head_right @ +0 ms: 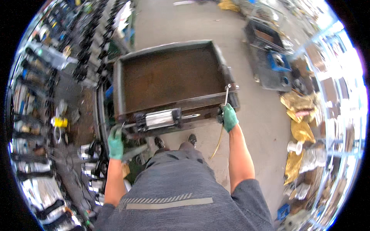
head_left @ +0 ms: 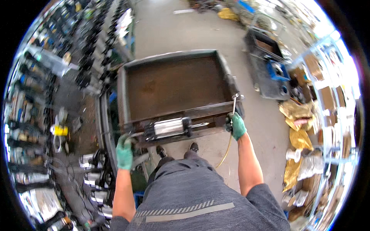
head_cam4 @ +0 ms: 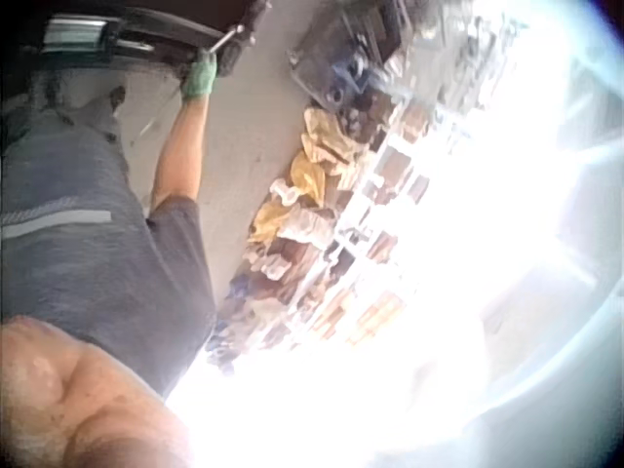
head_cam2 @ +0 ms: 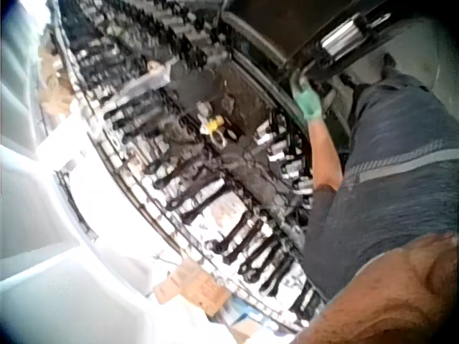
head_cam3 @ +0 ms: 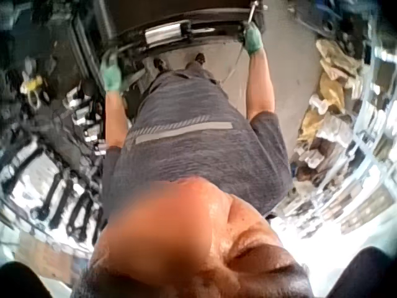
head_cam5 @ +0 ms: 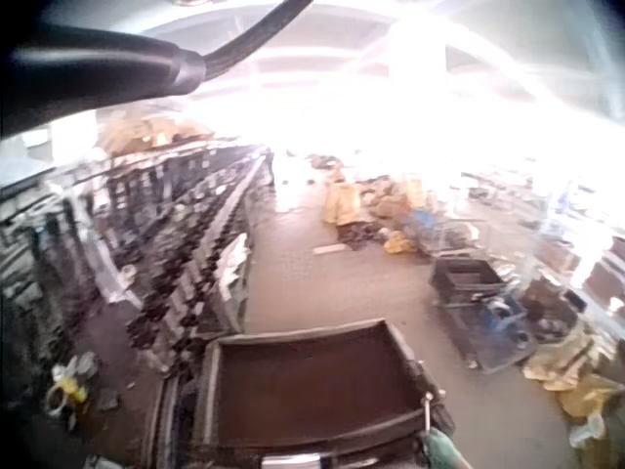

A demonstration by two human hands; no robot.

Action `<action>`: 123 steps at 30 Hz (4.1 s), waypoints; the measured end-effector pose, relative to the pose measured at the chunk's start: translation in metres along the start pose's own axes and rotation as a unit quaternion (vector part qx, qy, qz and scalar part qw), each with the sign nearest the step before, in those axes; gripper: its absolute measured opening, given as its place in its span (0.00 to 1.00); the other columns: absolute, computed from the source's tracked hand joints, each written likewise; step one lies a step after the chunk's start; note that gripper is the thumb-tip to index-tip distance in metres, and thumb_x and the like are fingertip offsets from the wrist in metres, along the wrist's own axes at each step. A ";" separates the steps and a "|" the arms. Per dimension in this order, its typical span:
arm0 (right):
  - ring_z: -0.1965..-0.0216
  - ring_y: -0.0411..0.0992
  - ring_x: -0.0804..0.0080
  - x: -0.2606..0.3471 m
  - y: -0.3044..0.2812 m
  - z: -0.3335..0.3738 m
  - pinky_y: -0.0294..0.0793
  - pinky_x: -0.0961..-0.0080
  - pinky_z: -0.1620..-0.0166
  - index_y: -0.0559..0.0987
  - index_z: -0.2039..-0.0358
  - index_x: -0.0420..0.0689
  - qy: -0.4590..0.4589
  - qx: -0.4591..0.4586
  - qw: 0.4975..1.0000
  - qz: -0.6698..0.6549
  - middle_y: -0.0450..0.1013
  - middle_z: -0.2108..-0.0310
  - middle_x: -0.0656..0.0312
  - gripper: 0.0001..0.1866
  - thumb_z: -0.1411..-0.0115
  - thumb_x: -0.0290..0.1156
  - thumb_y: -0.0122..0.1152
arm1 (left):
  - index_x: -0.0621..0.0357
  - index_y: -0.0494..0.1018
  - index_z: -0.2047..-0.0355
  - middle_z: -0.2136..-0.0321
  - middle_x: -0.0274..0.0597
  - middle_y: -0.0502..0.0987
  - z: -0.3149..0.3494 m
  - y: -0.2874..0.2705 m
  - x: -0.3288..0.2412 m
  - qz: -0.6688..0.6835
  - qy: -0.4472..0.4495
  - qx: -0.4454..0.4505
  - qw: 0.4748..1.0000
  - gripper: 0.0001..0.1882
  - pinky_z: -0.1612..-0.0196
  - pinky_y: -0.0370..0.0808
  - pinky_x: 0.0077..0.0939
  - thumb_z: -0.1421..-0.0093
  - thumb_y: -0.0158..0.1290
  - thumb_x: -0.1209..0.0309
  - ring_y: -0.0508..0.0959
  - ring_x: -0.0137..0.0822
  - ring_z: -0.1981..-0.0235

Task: The person repeatedly picks up cylindrical submersible pumps from a rack and places them into a rectangular metal tray filled with water. They submerge the pumps to test their operation, then lift them out and return them to the rack. This cycle is repeated for multiple units in a workshop environment.

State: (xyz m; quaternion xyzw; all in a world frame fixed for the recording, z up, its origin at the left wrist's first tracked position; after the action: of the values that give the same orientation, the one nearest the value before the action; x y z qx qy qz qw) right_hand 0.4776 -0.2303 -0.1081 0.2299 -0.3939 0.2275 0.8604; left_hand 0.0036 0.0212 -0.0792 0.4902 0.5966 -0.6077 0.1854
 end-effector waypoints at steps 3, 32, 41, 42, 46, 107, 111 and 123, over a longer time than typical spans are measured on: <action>0.72 0.71 0.76 -0.035 0.077 0.039 0.76 0.75 0.72 0.71 0.54 0.46 -0.128 0.119 0.984 0.045 0.70 0.69 0.67 0.07 0.29 0.29 0.57 | 0.58 0.71 0.40 0.57 0.39 0.80 -0.015 0.019 -0.090 0.184 -0.095 0.120 0.971 0.26 0.47 0.72 0.25 0.28 0.52 0.52 0.76 0.28 0.54; 0.68 0.78 0.50 -0.015 0.223 0.017 0.78 0.61 0.62 0.82 0.64 0.44 -0.337 0.109 0.763 0.541 0.79 0.67 0.51 0.06 0.41 0.30 0.65 | 0.48 0.76 0.68 0.77 0.30 0.76 -0.048 -0.008 0.110 0.356 -0.535 0.046 0.764 0.17 0.85 0.57 0.21 0.29 0.54 0.50 0.73 0.26 0.83; 0.66 0.78 0.48 -0.016 0.225 0.014 0.78 0.58 0.60 0.81 0.65 0.44 -0.404 0.106 0.710 0.566 0.79 0.67 0.51 0.05 0.42 0.28 0.63 | 0.48 0.76 0.68 0.79 0.29 0.73 -0.059 -0.009 0.107 0.342 -0.532 0.136 0.762 0.19 0.85 0.55 0.20 0.32 0.57 0.47 0.67 0.25 0.85; 0.66 0.78 0.48 -0.014 0.226 0.015 0.78 0.58 0.60 0.81 0.66 0.44 -0.407 0.104 0.709 0.567 0.79 0.67 0.51 0.05 0.42 0.28 0.63 | 0.48 0.76 0.67 0.79 0.29 0.73 -0.061 -0.011 0.105 0.347 -0.536 0.143 0.757 0.19 0.85 0.55 0.20 0.32 0.57 0.47 0.66 0.24 0.86; 0.68 0.77 0.49 -0.014 0.229 0.016 0.78 0.59 0.61 0.81 0.66 0.44 -0.422 0.097 0.701 0.567 0.78 0.69 0.51 0.04 0.42 0.28 0.63 | 0.49 0.76 0.67 0.81 0.29 0.71 -0.065 -0.009 0.101 0.326 -0.541 0.153 0.760 0.19 0.85 0.54 0.19 0.31 0.55 0.48 0.63 0.23 0.87; 0.56 0.74 0.49 -0.046 -0.111 -0.031 0.73 0.56 0.50 0.74 0.49 0.40 -0.203 -0.203 0.785 0.549 0.75 0.56 0.47 0.17 0.36 0.31 0.62 | 0.60 0.75 0.49 0.57 0.42 0.82 0.013 -0.063 0.039 -0.100 -0.127 -0.096 0.982 0.12 0.53 0.79 0.30 0.29 0.51 0.70 0.82 0.35 0.57; 0.54 0.73 0.51 -0.021 0.018 0.007 0.72 0.60 0.46 0.75 0.49 0.40 -0.332 -0.047 0.820 0.465 0.73 0.52 0.49 0.17 0.38 0.26 0.64 | 0.60 0.74 0.45 0.50 0.53 0.81 -0.037 -0.052 0.044 -0.241 -0.053 0.018 0.969 0.17 0.42 0.75 0.42 0.32 0.50 0.72 0.79 0.53 0.47; 0.59 0.78 0.42 0.023 0.213 0.017 0.79 0.51 0.57 0.80 0.61 0.46 -0.242 0.218 0.610 0.723 0.77 0.57 0.50 0.07 0.40 0.31 0.59 | 0.50 0.78 0.49 0.57 0.46 0.80 -0.112 -0.061 0.105 -0.423 0.093 0.412 0.802 0.14 0.54 0.78 0.47 0.31 0.50 0.64 0.81 0.52 0.56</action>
State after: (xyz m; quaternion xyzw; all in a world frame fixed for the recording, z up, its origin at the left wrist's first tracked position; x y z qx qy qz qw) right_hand 0.3593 -0.0667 -0.0347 0.0982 -0.5646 0.7909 0.2147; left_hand -0.0507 0.1741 -0.1100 0.2732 0.4527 -0.7658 -0.3659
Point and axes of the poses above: each hand's wrist, its own z-axis away from the middle knuckle, its own y-axis out of the palm, x = y × z, the point moved 1 cm from there along -z, towards the middle knuckle
